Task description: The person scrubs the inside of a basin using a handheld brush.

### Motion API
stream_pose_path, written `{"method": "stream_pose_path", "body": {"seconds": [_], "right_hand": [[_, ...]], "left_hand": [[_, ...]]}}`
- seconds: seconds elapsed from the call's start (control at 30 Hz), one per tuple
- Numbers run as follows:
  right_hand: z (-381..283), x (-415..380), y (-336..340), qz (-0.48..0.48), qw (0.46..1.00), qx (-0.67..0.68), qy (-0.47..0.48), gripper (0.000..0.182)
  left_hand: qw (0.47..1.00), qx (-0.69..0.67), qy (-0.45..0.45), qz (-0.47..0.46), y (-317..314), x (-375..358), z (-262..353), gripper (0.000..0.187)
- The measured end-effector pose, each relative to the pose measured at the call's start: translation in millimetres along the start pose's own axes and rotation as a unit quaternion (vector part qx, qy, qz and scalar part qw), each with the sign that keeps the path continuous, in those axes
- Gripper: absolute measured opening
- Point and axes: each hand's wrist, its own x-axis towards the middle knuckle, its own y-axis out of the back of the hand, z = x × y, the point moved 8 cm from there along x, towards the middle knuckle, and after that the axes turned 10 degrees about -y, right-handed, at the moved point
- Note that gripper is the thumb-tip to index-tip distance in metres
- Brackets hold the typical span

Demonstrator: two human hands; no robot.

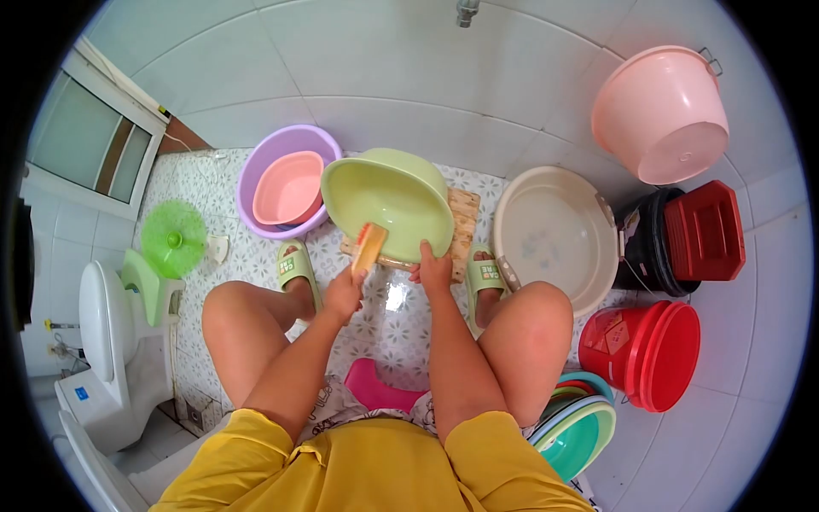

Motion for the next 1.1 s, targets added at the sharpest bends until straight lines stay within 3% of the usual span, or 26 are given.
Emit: {"method": "stream_pose_path", "body": {"seconds": [0.1,0.2,0.27,0.37,0.6,0.67,0.7,0.77,0.83,0.9,0.93,1.0,1.1], "right_hand": [[-0.6,-0.5,-0.1,0.003,1.0,0.012,0.005,0.043],[-0.7,-0.6,-0.3,0.002,1.0,0.006,0.012,0.042],[-2.7,-2.2,-1.1,-0.004,1.0,0.015,0.017,0.04],[-0.9,0.4,-2.1,-0.02,1.0,0.014,0.017,0.04],[-5.2,-4.1,-1.8,-0.012,1.0,0.013,0.015,0.036],[-4.1,-3.2,-1.8,-0.013,1.0,0.01,0.013,0.036],[-4.3,-3.5,-1.8,-0.013,1.0,0.011,0.014,0.036],[-5.8,-5.1,-1.4,-0.01,1.0,0.013,0.025,0.037],[-4.7,-4.8,-1.5,-0.007,1.0,0.016,0.025,0.038],[-4.6,-4.7,-0.8,-0.003,1.0,0.017,0.025,0.039],[-3.6,-4.3,-1.4,-0.007,1.0,0.015,0.015,0.039],[-3.4,-4.0,-1.8,-0.011,1.0,0.013,0.007,0.04],[-3.4,-3.5,-1.8,-0.014,1.0,0.008,0.007,0.041]], "left_hand": [[0.985,-0.098,0.004,-0.139,-20.2,-28.8,47.3,0.043],[0.973,-0.16,0.044,-0.162,-44.1,-37.4,43.5,0.043],[0.996,-0.016,-0.028,-0.079,-45.4,-22.1,21.9,0.042],[0.996,0.094,0.005,-0.002,-6.4,-13.5,16.4,0.041],[0.988,0.152,0.04,0.009,7.8,-13.1,16.0,0.041],[0.998,-0.011,-0.001,-0.066,-27.3,-12.4,10.3,0.041],[0.998,-0.011,-0.002,-0.066,-23.5,-16.1,23.8,0.041],[0.982,-0.081,0.041,-0.165,-27.0,-32.8,58.0,0.042],[0.98,-0.095,0.059,-0.167,-34.5,-29.3,52.4,0.042],[0.994,0.047,0.002,-0.103,-19.8,-17.4,50.7,0.04],[0.994,0.047,0.001,-0.103,-14.7,-13.1,46.5,0.04],[0.986,0.167,0.022,-0.014,17.4,-0.1,36.3,0.037],[0.979,0.198,0.036,-0.02,42.9,3.1,50.5,0.035]]}}
